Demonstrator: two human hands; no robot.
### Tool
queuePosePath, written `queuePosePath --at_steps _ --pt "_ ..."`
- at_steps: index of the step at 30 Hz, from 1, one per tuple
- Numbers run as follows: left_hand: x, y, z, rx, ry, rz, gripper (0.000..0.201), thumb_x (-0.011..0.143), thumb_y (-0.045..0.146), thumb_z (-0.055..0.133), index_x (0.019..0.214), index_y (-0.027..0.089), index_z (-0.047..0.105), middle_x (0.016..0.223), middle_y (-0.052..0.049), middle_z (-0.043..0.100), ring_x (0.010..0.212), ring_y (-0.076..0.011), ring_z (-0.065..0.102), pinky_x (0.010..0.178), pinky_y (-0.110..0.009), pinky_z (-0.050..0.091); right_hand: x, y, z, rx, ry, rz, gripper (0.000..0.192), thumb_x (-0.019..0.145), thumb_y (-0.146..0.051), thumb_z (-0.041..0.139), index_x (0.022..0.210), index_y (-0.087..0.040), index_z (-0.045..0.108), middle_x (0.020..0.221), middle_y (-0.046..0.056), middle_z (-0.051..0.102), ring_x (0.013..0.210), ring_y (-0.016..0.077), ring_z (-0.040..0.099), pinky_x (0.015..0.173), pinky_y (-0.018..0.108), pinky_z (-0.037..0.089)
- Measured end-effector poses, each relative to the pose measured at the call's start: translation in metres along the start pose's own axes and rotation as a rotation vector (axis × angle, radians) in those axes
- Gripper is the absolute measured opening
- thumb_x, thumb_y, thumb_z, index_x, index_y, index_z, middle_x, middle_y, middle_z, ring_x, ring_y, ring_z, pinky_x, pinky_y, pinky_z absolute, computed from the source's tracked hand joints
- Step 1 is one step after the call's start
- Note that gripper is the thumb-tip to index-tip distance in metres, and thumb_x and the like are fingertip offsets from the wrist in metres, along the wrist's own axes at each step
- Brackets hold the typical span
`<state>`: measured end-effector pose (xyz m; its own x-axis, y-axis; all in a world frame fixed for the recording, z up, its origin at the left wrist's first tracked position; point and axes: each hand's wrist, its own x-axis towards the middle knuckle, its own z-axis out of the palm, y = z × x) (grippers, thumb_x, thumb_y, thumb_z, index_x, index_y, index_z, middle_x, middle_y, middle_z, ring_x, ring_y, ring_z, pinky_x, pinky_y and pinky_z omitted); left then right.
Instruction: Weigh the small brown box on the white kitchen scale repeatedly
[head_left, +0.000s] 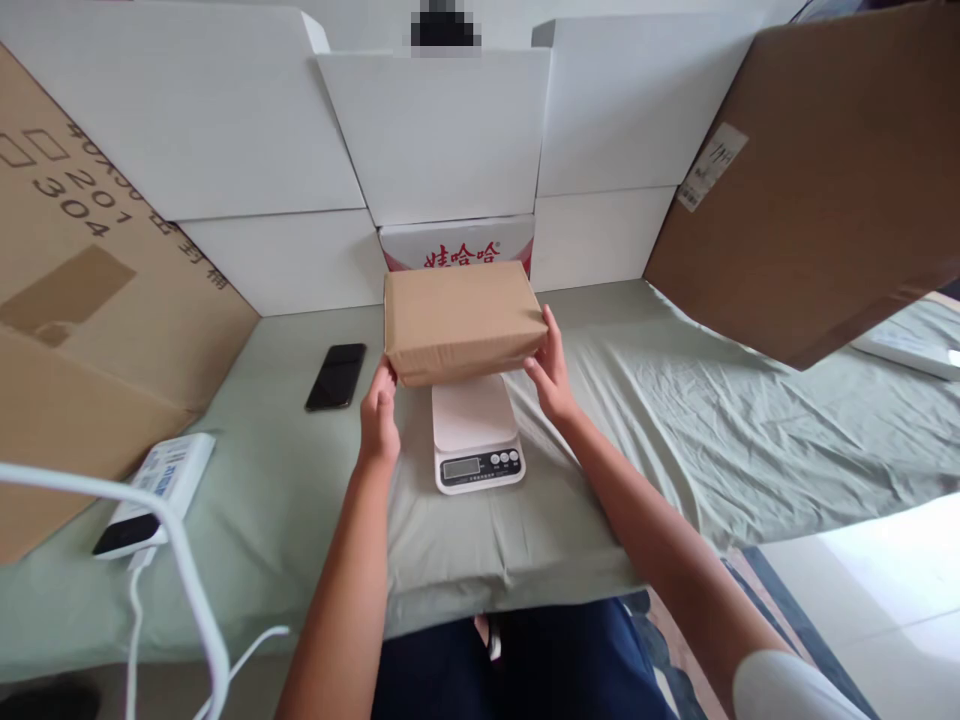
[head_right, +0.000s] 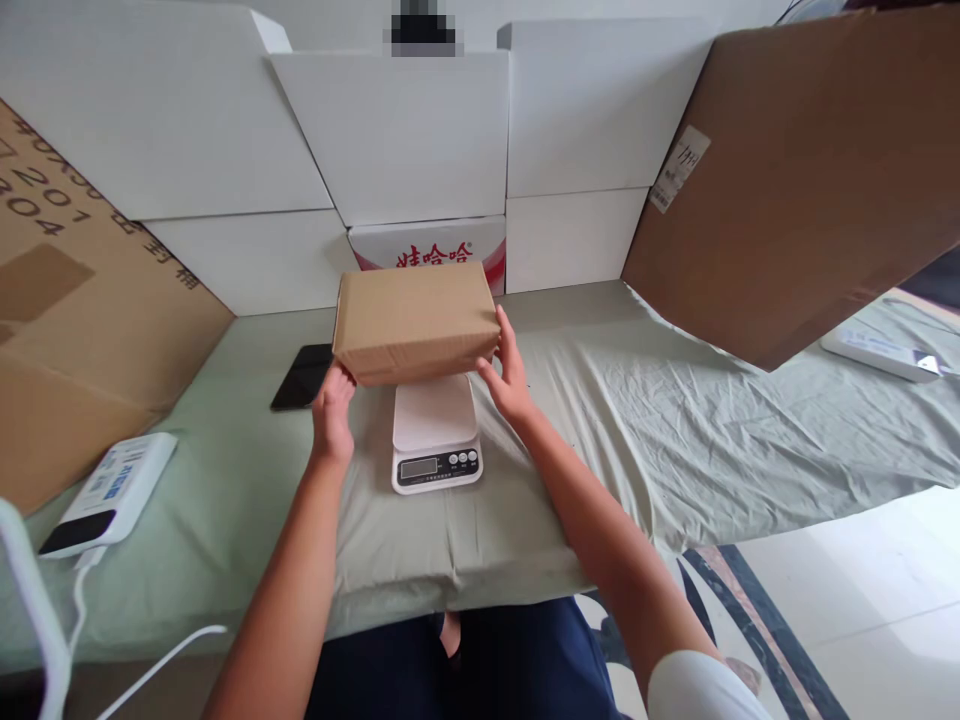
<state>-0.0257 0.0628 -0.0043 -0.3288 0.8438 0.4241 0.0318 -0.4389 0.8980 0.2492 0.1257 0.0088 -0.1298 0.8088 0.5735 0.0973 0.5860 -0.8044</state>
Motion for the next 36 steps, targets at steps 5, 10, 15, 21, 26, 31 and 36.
queuePosePath --at_steps 5,10,15,21,26,31,36 --pt "-0.068 0.009 -0.021 -0.001 0.020 -0.045 0.092 0.084 0.082 0.058 0.148 0.017 0.063 0.152 -0.020 0.062 0.153 -0.0394 0.045 0.127 -0.052 0.036 -0.065 -0.016 -0.007 -0.051 0.003 -0.025 0.083 0.098 -0.066 0.055 0.168 -0.044 0.015 0.176 0.002 0.027 0.160 0.0336 0.036 0.128 0.057 0.040" --pt "-0.097 0.004 -0.032 -0.007 0.055 -0.100 0.097 0.083 0.084 0.056 0.149 0.014 0.061 0.150 -0.024 0.062 0.149 -0.0417 0.050 0.124 -0.057 0.038 -0.087 -0.022 -0.007 -0.088 -0.024 -0.053 0.080 0.100 -0.063 0.052 0.169 -0.036 0.020 0.171 0.010 0.034 0.159 0.0354 0.035 0.126 0.058 0.042" --pt "-0.097 0.004 -0.031 -0.003 0.050 -0.111 0.093 0.084 0.082 0.056 0.149 0.015 0.061 0.151 -0.023 0.062 0.147 -0.0406 0.053 0.123 -0.056 0.040 -0.082 -0.021 -0.007 -0.086 -0.010 -0.063 0.077 0.101 -0.059 0.053 0.168 -0.037 0.021 0.167 0.010 0.038 0.155 0.0353 0.039 0.122 0.057 0.045" --pt "-0.096 0.004 -0.030 0.013 0.041 -0.119 0.096 0.084 0.083 0.056 0.152 0.015 0.058 0.156 -0.023 0.056 0.150 -0.0410 0.049 0.125 -0.055 0.038 -0.084 -0.020 -0.005 -0.085 -0.005 -0.043 0.078 0.100 -0.063 0.053 0.167 -0.036 0.024 0.167 0.011 0.038 0.156 0.0361 0.039 0.123 0.058 0.043" --pt "-0.095 0.009 -0.030 0.023 0.040 -0.107 0.097 0.085 0.082 0.055 0.158 0.018 0.051 0.163 -0.021 0.050 0.154 -0.0398 0.043 0.126 -0.054 0.035 -0.081 -0.024 -0.006 -0.062 0.026 -0.040 0.073 0.099 -0.063 0.053 0.165 -0.043 0.027 0.165 0.010 0.041 0.154 0.0357 0.043 0.120 0.059 0.046" --pt "-0.088 0.021 -0.027 -0.051 0.104 0.024 0.083 0.091 0.076 0.052 0.161 0.031 0.047 0.169 -0.011 0.043 0.159 -0.0331 0.035 0.130 -0.050 0.029 -0.066 -0.024 -0.022 0.069 0.305 0.034 0.072 0.099 -0.062 0.045 0.164 -0.046 0.019 0.161 0.010 0.041 0.149 0.0385 0.051 0.114 0.062 0.049" --pt "-0.088 0.020 -0.026 -0.033 0.100 0.012 0.082 0.091 0.078 0.051 0.158 0.030 0.051 0.168 -0.011 0.044 0.159 -0.0334 0.036 0.129 -0.049 0.030 -0.060 -0.022 -0.027 0.113 0.340 0.105 0.074 0.097 -0.062 0.045 0.164 -0.043 0.020 0.157 0.012 0.045 0.145 0.0386 0.056 0.111 0.060 0.051"
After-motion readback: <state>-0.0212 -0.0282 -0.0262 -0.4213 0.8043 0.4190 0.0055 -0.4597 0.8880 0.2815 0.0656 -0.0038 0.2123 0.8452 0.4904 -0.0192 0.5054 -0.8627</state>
